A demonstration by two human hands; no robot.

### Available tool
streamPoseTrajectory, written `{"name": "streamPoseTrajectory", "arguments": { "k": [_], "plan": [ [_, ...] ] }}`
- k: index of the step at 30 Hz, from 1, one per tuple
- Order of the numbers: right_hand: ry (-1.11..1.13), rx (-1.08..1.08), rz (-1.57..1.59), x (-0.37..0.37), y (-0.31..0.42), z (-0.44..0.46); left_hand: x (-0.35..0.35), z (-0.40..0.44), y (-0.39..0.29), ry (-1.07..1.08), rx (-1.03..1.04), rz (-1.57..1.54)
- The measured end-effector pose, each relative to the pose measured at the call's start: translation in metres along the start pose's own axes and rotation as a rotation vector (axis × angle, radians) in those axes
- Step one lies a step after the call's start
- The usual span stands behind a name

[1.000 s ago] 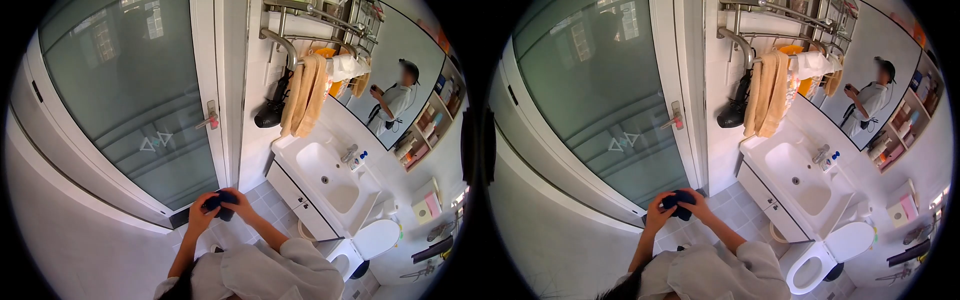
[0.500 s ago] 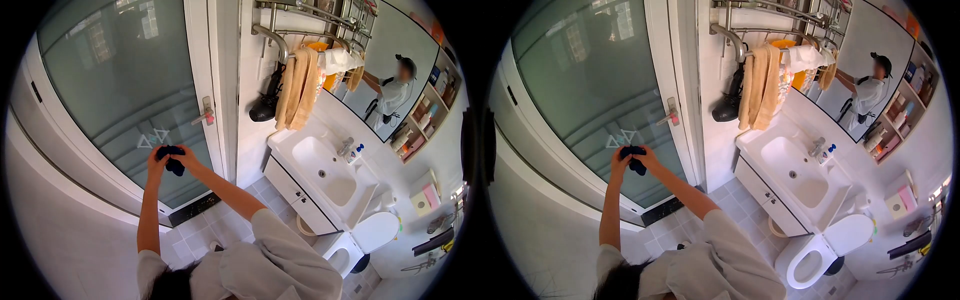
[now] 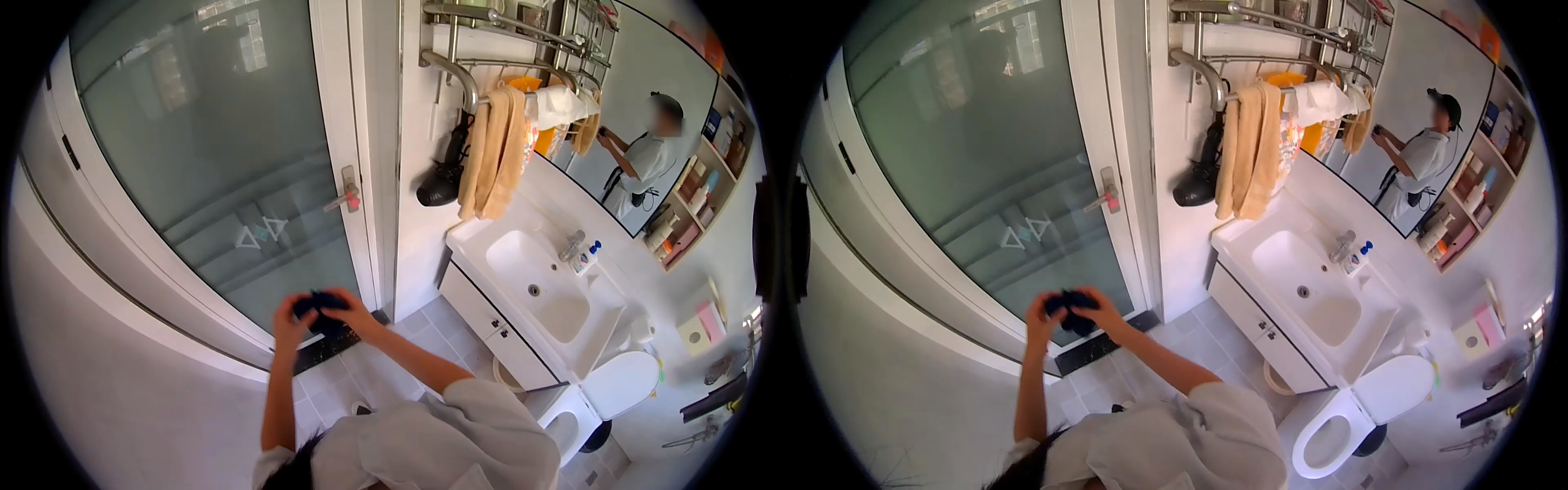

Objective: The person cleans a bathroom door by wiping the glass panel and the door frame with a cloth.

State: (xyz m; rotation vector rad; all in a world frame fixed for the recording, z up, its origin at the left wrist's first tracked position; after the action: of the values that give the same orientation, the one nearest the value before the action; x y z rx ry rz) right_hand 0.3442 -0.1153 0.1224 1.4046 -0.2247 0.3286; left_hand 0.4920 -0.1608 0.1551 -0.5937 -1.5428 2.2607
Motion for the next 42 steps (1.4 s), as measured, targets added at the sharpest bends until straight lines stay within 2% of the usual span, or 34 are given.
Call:
{"name": "streamPoseTrajectory", "arguments": {
  "k": [5,9,15,17,18,20,22,24,26,28,30,32,34,36,38,40,42],
  "plan": [
    [-0.037,0.143,0.049,-0.011,-0.001,-0.068,0.051,-0.048,-0.018,0.042,-0.150,-0.177],
    [-0.068,0.156,0.105,-0.010,-0.004,-0.070,0.052,-0.050,-0.016,0.038,-0.187,-0.200],
    [-0.051,0.117,0.038,0.002,0.002,-0.060,0.043,-0.048,-0.023,-0.023,-0.158,-0.160],
    [-0.107,0.102,-0.028,0.005,0.006,-0.060,0.042,-0.050,-0.024,-0.032,-0.133,-0.115],
    [-0.099,0.108,-0.026,-0.002,-0.006,-0.056,0.041,-0.050,-0.025,-0.084,-0.209,-0.177],
    [-0.117,0.112,-0.381,-0.018,-0.036,-0.051,0.036,-0.055,-0.013,-0.172,-0.296,-0.234],
    [-0.009,0.135,-0.527,-0.015,-0.009,-0.053,0.029,-0.056,0.014,-0.174,-0.203,0.007],
    [-0.002,0.134,-0.371,-0.014,0.005,-0.052,0.025,-0.052,0.009,-0.265,-0.233,-0.023],
    [0.039,0.069,-0.095,-0.038,0.004,-0.035,0.013,-0.053,0.018,-0.142,-0.493,-0.271],
    [-0.048,0.081,-0.109,-0.041,0.041,-0.031,0.013,-0.046,0.002,-0.111,-0.358,-0.196],
    [-0.110,0.043,-0.030,-0.043,0.050,-0.026,0.013,-0.033,-0.016,-0.051,-0.388,-0.244],
    [-0.157,-0.131,-0.221,-0.053,0.064,-0.008,0.002,-0.038,-0.006,0.016,-0.345,-0.112],
    [-0.207,-0.135,-0.248,-0.047,0.079,-0.002,-0.003,-0.041,-0.001,-0.024,-0.326,-0.079],
    [-0.186,-0.133,-0.255,-0.044,0.088,0.000,0.000,-0.033,-0.003,0.056,-0.397,-0.167],
    [-0.231,-0.063,0.031,-0.042,0.087,0.005,-0.005,-0.034,0.005,0.032,-0.409,-0.169],
    [-0.205,-0.041,0.051,-0.038,0.088,0.009,-0.006,-0.035,0.017,0.014,-0.426,-0.174],
    [-0.184,-0.038,0.091,-0.035,0.097,0.009,0.000,-0.035,0.019,0.054,-0.246,-0.245]
  ]
}}
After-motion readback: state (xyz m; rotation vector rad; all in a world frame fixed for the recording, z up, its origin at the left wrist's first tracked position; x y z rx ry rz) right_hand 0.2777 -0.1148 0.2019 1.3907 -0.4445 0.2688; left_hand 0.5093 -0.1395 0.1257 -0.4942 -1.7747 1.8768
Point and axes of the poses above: each hand's wrist, its own z-axis towards the middle knuckle, its own x-axis out of the palm, y = z × x, the point moved 3 cm from there along z, towards the middle knuckle, and after that the axes turned 8 degrees about y, right-handed, at the moved point
